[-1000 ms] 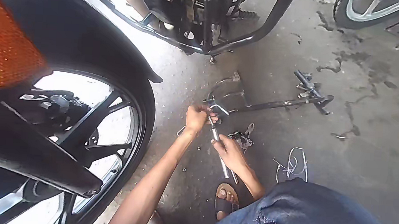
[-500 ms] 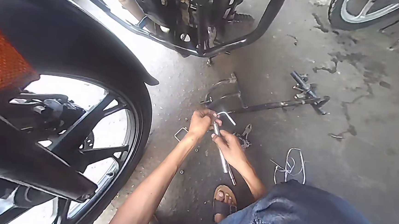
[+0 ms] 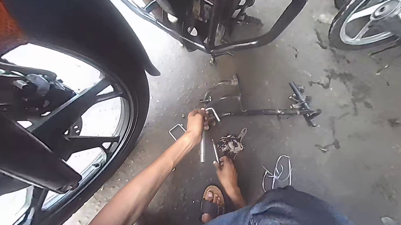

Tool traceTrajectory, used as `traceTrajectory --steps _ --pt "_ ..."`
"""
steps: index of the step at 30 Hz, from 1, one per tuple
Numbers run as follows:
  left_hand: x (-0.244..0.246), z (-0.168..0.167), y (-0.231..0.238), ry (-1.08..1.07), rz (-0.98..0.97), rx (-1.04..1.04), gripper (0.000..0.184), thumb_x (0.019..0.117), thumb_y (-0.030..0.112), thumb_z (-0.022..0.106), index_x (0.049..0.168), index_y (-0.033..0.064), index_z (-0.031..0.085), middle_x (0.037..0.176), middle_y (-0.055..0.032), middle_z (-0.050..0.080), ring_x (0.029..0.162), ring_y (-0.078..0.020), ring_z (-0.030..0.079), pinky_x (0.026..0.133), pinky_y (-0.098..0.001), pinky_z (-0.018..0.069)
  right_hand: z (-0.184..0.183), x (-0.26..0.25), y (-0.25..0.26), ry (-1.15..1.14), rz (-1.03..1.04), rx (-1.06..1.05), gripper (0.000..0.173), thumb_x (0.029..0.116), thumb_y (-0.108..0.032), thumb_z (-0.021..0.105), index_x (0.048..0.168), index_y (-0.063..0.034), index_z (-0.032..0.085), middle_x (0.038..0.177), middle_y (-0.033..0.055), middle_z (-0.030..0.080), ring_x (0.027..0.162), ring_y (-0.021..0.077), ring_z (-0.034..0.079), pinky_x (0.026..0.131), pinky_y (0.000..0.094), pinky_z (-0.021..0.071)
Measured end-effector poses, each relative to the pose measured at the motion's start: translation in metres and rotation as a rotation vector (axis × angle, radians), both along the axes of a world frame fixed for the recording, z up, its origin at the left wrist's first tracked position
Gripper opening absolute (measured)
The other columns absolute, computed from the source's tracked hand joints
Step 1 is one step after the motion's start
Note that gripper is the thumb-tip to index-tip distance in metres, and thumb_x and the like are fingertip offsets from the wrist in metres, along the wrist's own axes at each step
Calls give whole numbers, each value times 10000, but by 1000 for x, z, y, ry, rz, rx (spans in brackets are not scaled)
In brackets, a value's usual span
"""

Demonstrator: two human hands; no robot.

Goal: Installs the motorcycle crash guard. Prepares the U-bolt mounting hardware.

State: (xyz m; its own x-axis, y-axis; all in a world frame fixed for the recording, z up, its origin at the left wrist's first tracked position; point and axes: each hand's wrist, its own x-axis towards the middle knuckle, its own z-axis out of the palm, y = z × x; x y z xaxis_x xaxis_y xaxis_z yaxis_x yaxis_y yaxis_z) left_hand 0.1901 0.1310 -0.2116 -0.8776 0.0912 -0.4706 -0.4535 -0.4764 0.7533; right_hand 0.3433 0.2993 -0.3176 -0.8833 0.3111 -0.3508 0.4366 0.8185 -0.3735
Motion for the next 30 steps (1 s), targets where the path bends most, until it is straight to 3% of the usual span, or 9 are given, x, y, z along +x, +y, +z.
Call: traceTrajectory --steps 2,4,6,8,10,12,14,18,30 --pt "-4 1 1 24 -7 -24 236 1110 259 417 995 103 553 718 2 528 489 -66 430 431 -204 372 -20 -2 -5 -49 3 128 491 957 -395 698 1300 -52 624 1273 211 623 1138 388 641 885 562 556" --pt "-1 1 3 70 -19 -79 240 1109 262 425 987 98 550 709 0 521 482 -69 429 430 -207 383 -20 -6 -9 -96 6 138 458 959 -329 708 1286 -21 618 1296 225 607 1169 391 628 914 542 552" --pt "-2 6 1 151 -48 -184 270 1114 274 427 1004 69 565 741 -32 537 514 -103 466 471 -245 429 -9 -14 -5 -90 5 -19 379 981 -265 661 1231 18 629 1206 229 649 1101 371 653 932 534 534" --pt "-5 15 -1 223 -54 -285 294 1119 281 420 1017 46 564 724 -51 526 514 -126 474 488 -275 452 10 -24 4 -26 22 -340 381 1020 -276 584 1239 35 592 1107 206 650 1026 310 639 923 488 513" --pt "-5 16 -3 272 -20 -328 292 1122 280 405 1019 53 557 692 -46 502 494 -135 454 477 -291 444 37 -24 1 69 1 -693 358 1029 -309 477 1237 -25 546 976 83 641 860 175 627 754 360 529" --pt "-6 20 -6 295 24 -324 294 1123 296 397 1033 69 559 696 -38 499 497 -133 439 473 -288 426 71 -23 -8 168 -19 -1026 304 1049 -281 333 1138 -57 519 802 30 625 650 144 611 567 311 537" --pt "-9 29 -10 315 69 -294 270 1120 268 406 1030 65 559 691 -33 502 494 -122 428 467 -277 408 102 -25 -12 225 59 -1183 304 1038 -310 299 1072 -96 512 716 -7 579 539 109 548 474 270 481" --pt "-20 58 -14 361 112 -168 234 1111 169 414 979 36 555 677 -30 522 490 -105 451 446 -244 405 144 -31 -10 237 161 -1158 292 1025 -394 399 1010 -145 551 628 -79 465 454 27 408 400 192 348" --pt "1 120 -10 475 -96 19 209 1100 145 425 1067 17 587 695 -4 538 465 -57 422 412 -197 367 198 -71 9 464 374 -930 230 1047 -362 485 1036 -140 546 627 -85 445 492 33 429 450 213 392"
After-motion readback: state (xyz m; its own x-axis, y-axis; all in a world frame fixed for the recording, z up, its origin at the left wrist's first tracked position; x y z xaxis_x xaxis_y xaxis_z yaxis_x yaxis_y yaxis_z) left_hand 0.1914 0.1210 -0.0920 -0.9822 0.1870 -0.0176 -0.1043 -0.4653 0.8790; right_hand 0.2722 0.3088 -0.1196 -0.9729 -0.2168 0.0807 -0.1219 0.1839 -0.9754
